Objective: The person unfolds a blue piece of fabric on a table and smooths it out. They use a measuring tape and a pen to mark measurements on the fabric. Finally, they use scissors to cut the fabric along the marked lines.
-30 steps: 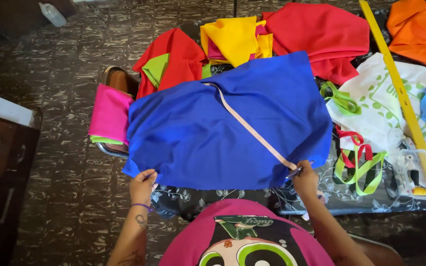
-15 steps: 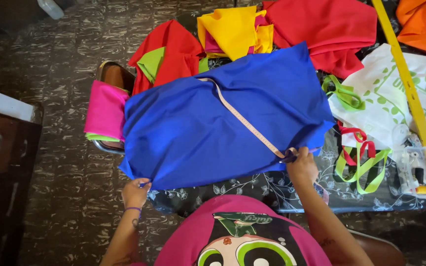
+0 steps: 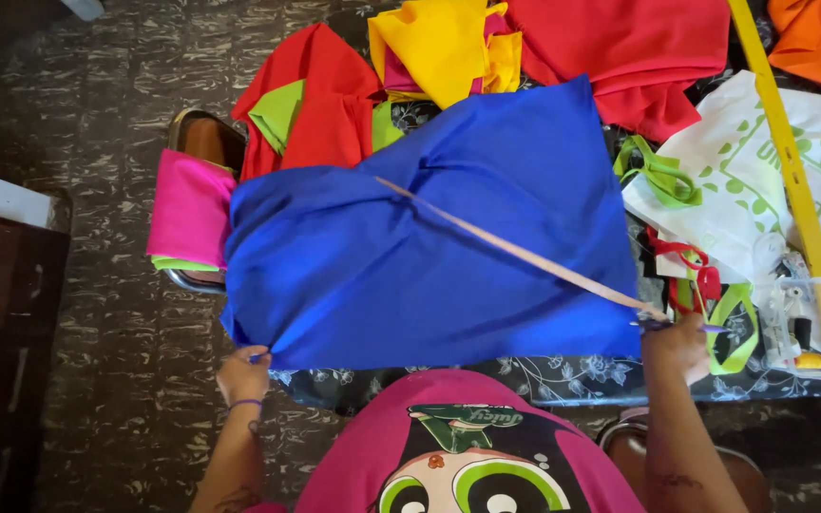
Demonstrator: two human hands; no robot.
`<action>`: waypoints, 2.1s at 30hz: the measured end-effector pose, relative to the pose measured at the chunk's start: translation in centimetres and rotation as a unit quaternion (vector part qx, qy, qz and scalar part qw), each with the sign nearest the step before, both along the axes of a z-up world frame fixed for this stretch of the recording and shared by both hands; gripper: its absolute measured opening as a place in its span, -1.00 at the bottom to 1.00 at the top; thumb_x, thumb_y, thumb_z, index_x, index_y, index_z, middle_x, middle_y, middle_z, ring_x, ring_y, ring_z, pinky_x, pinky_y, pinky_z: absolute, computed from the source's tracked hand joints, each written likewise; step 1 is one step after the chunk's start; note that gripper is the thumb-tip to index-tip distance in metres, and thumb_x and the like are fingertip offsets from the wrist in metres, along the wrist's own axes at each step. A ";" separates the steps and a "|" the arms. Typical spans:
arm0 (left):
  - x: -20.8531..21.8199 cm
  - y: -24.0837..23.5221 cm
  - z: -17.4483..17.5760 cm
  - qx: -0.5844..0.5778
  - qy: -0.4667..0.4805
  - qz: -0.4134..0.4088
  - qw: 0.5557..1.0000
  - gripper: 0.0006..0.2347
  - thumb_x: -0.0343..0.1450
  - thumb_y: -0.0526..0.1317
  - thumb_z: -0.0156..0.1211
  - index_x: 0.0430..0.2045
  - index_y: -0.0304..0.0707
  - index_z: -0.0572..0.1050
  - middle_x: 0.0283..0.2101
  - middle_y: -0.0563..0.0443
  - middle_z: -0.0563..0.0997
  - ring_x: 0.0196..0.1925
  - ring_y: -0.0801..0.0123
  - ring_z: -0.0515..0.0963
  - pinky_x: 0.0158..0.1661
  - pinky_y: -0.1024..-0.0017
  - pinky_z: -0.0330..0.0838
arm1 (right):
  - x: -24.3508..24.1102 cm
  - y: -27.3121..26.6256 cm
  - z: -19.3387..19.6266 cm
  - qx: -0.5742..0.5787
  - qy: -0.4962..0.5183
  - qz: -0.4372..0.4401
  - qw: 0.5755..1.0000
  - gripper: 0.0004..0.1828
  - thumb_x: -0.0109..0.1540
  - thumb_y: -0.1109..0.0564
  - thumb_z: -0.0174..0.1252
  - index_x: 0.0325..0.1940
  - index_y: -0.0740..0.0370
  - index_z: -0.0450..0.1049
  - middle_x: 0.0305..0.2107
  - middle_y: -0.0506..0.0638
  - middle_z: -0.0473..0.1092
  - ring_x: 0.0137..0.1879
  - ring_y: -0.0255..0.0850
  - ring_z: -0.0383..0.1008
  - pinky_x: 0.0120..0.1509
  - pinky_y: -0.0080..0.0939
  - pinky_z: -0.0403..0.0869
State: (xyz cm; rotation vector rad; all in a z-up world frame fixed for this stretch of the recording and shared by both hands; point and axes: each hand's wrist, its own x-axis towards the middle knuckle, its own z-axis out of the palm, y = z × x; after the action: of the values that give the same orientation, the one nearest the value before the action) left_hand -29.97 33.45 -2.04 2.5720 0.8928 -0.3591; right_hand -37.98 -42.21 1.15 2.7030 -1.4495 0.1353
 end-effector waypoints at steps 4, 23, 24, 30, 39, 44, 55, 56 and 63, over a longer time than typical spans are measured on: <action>0.5 0.4 1.1 0.016 -0.016 -0.001 1.000 -0.87 0.40 -0.05 0.42 -0.21 0.26 0.77 -0.18 0.06 0.81 -0.15 0.06 0.77 -0.01 0.24 0.58 | 0.7 2.9 6.9 0.165 -0.005 -0.052 0.985 -0.55 0.39 0.10 0.33 0.32 0.13 0.37 -0.11 0.31 0.57 -0.09 0.31 0.66 -0.15 0.32 0.70; 2.3 -31.3 18.2 -0.416 -0.101 -0.601 0.675 -0.69 0.32 0.12 0.50 -0.23 0.00 0.73 -0.40 0.00 0.76 -0.30 0.06 0.77 -0.22 0.25 0.58 | 1.0 17.6 15.6 0.507 -0.151 0.432 0.730 -0.54 -0.07 -0.02 0.67 -0.15 -0.12 0.67 -0.63 -0.07 0.51 -0.51 -0.18 0.55 -0.32 -0.17 0.56; 2.8 -30.5 18.2 -0.419 -0.100 -0.603 0.672 -0.69 0.32 0.12 0.50 -0.23 0.00 0.73 -0.40 0.00 0.76 -0.30 0.06 0.77 -0.22 0.25 0.58 | 0.4 15.5 13.6 0.506 -0.152 0.428 0.733 -0.54 -0.07 -0.02 0.67 -0.15 -0.12 0.67 -0.63 -0.07 0.51 -0.51 -0.18 0.55 -0.32 -0.17 0.56; 4.6 -27.2 15.8 -0.430 -0.055 -0.512 0.742 -0.85 0.45 0.02 0.38 -0.38 0.09 0.77 -0.52 0.10 0.76 -0.47 0.51 0.66 -0.35 0.41 0.53 | -2.5 7.3 12.3 0.655 -0.218 0.269 0.672 -0.66 0.13 0.33 0.48 -0.13 0.22 0.46 -0.51 -0.14 0.31 -0.43 -0.26 0.47 -0.30 -0.32 0.44; 4.0 -27.9 7.4 -0.255 0.031 -0.496 0.829 -0.83 0.48 0.03 0.27 -0.25 0.16 0.77 -0.53 0.12 0.76 -0.29 0.20 0.79 -0.14 0.27 0.62 | -3.5 -0.3 5.0 0.653 -0.280 0.111 0.694 -0.57 0.10 0.43 0.47 -0.17 0.27 0.34 -0.53 -0.02 0.34 -0.54 -0.26 0.43 -0.50 -0.32 0.42; 3.2 -29.4 7.8 -0.269 0.115 -0.492 0.820 -0.79 0.52 -0.05 0.19 -0.13 0.02 0.73 -0.47 0.14 0.79 -0.45 0.42 0.76 -0.25 0.43 0.64 | -2.4 0.6 2.5 0.500 -0.302 -0.019 0.811 -0.76 0.25 0.44 0.28 -0.10 0.31 0.41 -0.29 0.31 0.58 -0.35 -0.03 0.65 -0.25 -0.14 0.69; 3.3 -29.1 7.6 -0.232 0.181 -0.480 0.827 -0.77 0.51 -0.06 0.20 -0.09 -0.04 0.72 -0.41 0.18 0.80 -0.45 0.44 0.77 -0.30 0.47 0.64 | -3.2 0.6 -4.2 0.171 -0.122 -0.045 0.977 -0.72 0.18 -0.02 0.45 -0.13 0.01 0.52 -0.35 0.15 0.62 -0.04 0.22 0.68 0.15 0.19 0.59; 3.3 -28.0 5.9 -0.234 0.179 -0.465 0.835 -0.78 0.51 -0.07 0.21 -0.12 -0.05 0.73 -0.44 0.19 0.80 -0.49 0.45 0.75 -0.34 0.48 0.63 | -3.0 0.6 -4.5 0.155 -0.121 -0.032 0.980 -0.62 0.16 -0.10 0.53 -0.12 0.04 0.53 -0.35 0.20 0.62 -0.05 0.24 0.68 0.12 0.20 0.59; 4.9 -22.6 5.9 -0.225 0.210 -0.423 0.852 -0.81 0.49 -0.09 0.22 -0.21 -0.06 0.75 -0.45 0.15 0.80 -0.52 0.41 0.72 -0.33 0.45 0.61 | -3.5 -0.9 -6.7 0.125 -0.111 0.003 0.986 -0.70 0.15 -0.01 0.47 -0.12 -0.08 0.53 -0.43 -0.02 0.60 -0.13 0.07 0.71 0.07 0.06 0.60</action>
State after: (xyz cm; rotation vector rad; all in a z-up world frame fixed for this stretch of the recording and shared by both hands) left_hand -25.06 10.83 3.89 2.3009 -0.2831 -1.2423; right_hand -41.50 -43.09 -5.50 2.9748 -1.6172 0.2816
